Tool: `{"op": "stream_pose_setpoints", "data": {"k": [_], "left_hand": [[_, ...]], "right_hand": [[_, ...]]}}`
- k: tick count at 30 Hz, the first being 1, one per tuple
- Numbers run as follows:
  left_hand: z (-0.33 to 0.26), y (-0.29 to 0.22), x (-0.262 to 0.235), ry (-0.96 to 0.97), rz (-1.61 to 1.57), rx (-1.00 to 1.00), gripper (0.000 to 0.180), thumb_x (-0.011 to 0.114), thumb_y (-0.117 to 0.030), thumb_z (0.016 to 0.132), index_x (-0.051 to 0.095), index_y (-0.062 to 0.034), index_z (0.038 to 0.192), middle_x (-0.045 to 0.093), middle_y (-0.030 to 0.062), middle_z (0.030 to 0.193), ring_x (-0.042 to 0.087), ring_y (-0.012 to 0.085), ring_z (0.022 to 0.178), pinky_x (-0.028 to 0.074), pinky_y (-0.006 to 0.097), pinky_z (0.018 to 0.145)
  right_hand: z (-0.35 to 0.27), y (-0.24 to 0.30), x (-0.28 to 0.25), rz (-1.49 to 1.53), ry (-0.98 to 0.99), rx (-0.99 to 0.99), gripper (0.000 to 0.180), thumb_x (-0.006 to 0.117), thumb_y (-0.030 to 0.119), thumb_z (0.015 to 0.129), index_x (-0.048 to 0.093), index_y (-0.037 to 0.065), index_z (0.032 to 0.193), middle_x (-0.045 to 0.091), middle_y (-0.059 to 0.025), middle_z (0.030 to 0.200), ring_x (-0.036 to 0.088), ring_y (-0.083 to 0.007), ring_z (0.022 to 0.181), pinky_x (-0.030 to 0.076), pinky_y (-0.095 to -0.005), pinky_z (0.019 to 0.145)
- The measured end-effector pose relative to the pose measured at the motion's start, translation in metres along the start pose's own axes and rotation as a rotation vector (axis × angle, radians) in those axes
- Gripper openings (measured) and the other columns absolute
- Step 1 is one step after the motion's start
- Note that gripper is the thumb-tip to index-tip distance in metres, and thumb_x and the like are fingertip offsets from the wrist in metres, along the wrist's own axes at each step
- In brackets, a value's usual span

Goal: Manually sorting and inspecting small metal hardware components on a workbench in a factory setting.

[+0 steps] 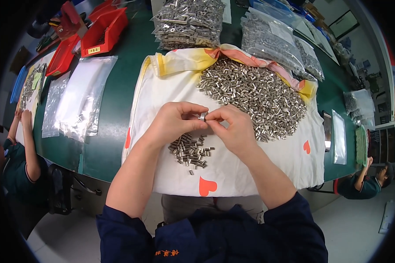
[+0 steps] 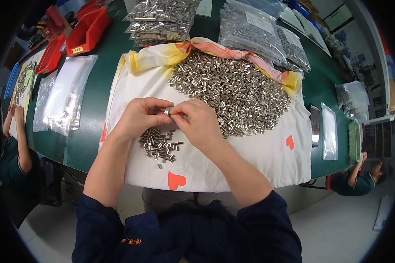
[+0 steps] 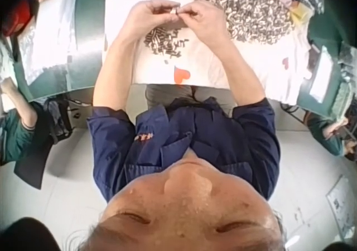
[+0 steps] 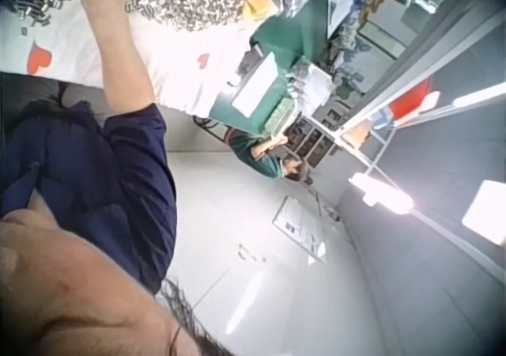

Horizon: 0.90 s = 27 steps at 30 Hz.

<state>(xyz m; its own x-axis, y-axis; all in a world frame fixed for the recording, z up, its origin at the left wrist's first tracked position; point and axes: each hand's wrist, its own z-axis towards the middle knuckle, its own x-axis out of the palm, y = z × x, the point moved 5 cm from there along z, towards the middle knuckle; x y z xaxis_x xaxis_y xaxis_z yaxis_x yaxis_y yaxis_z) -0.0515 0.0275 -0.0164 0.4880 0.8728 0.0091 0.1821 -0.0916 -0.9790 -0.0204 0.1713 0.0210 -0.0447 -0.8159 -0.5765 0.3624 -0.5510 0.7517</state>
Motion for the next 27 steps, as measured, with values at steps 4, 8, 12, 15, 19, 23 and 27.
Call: {"op": "stream_pose_setpoints", "data": {"k": [4,8,12,15,19,23,27], "left_hand": [[-0.003,-0.009,0.000,0.021,0.002,-0.013,0.033,0.072,-0.005,0.072,0.062,0.0025,0.103,0.063,0.0030,0.081,0.056,0.0059,0.071,0.047,0.020,0.065],[-0.005,-0.010,0.002,0.105,-0.048,-0.020,0.032,0.071,-0.004,0.073,0.061,0.0041,0.102,0.062,0.0035,0.081,0.055,0.0060,0.071,0.047,0.020,0.064],[-0.009,-0.009,0.002,0.161,-0.085,-0.031,0.032,0.071,-0.005,0.072,0.061,0.0037,0.101,0.061,0.0025,0.078,0.056,0.0070,0.071,0.046,0.020,0.065],[-0.010,-0.011,0.004,0.196,0.114,0.014,0.033,0.074,-0.009,0.070,0.063,0.0007,0.100,0.061,0.0017,0.078,0.055,0.0072,0.072,0.045,0.021,0.067],[-0.018,-0.018,0.003,0.280,0.308,0.023,0.033,0.077,-0.015,0.067,0.065,-0.0032,0.096,0.062,0.0005,0.077,0.053,0.0071,0.072,0.045,0.023,0.068],[-0.016,-0.020,0.008,0.287,0.236,0.037,0.033,0.077,-0.015,0.067,0.065,-0.0035,0.096,0.061,0.0001,0.076,0.054,0.0070,0.072,0.045,0.023,0.068],[-0.012,-0.016,0.007,0.248,0.190,0.059,0.031,0.072,-0.005,0.071,0.063,-0.0016,0.100,0.061,-0.0004,0.083,0.054,0.0055,0.074,0.046,0.021,0.067]], "right_hand": [[0.000,-0.005,-0.006,0.132,0.050,0.106,0.007,0.065,0.007,0.071,0.062,0.003,0.075,0.062,-0.0071,0.075,0.060,-0.0187,0.069,0.048,-0.0289,0.064],[-0.001,-0.011,-0.003,0.200,0.127,0.201,0.010,0.068,0.005,0.071,0.064,0.002,0.079,0.061,-0.0036,0.076,0.057,-0.0111,0.067,0.046,-0.0239,0.062],[0.001,-0.008,-0.005,0.165,0.104,0.197,0.013,0.068,0.007,0.071,0.063,0.002,0.082,0.061,-0.0037,0.076,0.057,-0.0109,0.068,0.046,-0.0242,0.063],[0.020,-0.004,-0.019,-0.119,0.181,0.170,0.015,0.065,0.017,0.072,0.063,0.004,0.080,0.062,-0.0097,0.078,0.060,-0.0244,0.074,0.047,-0.0341,0.070],[0.057,-0.009,0.005,-0.471,0.147,-0.008,0.013,0.064,0.018,0.073,0.064,0.006,0.078,0.062,-0.0100,0.078,0.058,-0.0250,0.078,0.045,-0.0372,0.072],[0.062,-0.024,0.020,-0.745,0.091,-0.023,0.012,0.064,0.018,0.072,0.064,0.006,0.071,0.060,-0.0101,0.075,0.055,-0.0276,0.079,0.044,-0.0385,0.074],[0.059,-0.020,0.017,-0.721,0.068,-0.121,0.010,0.064,0.016,0.071,0.064,0.006,0.071,0.060,-0.0105,0.075,0.057,-0.0268,0.075,0.046,-0.0362,0.070]]}}
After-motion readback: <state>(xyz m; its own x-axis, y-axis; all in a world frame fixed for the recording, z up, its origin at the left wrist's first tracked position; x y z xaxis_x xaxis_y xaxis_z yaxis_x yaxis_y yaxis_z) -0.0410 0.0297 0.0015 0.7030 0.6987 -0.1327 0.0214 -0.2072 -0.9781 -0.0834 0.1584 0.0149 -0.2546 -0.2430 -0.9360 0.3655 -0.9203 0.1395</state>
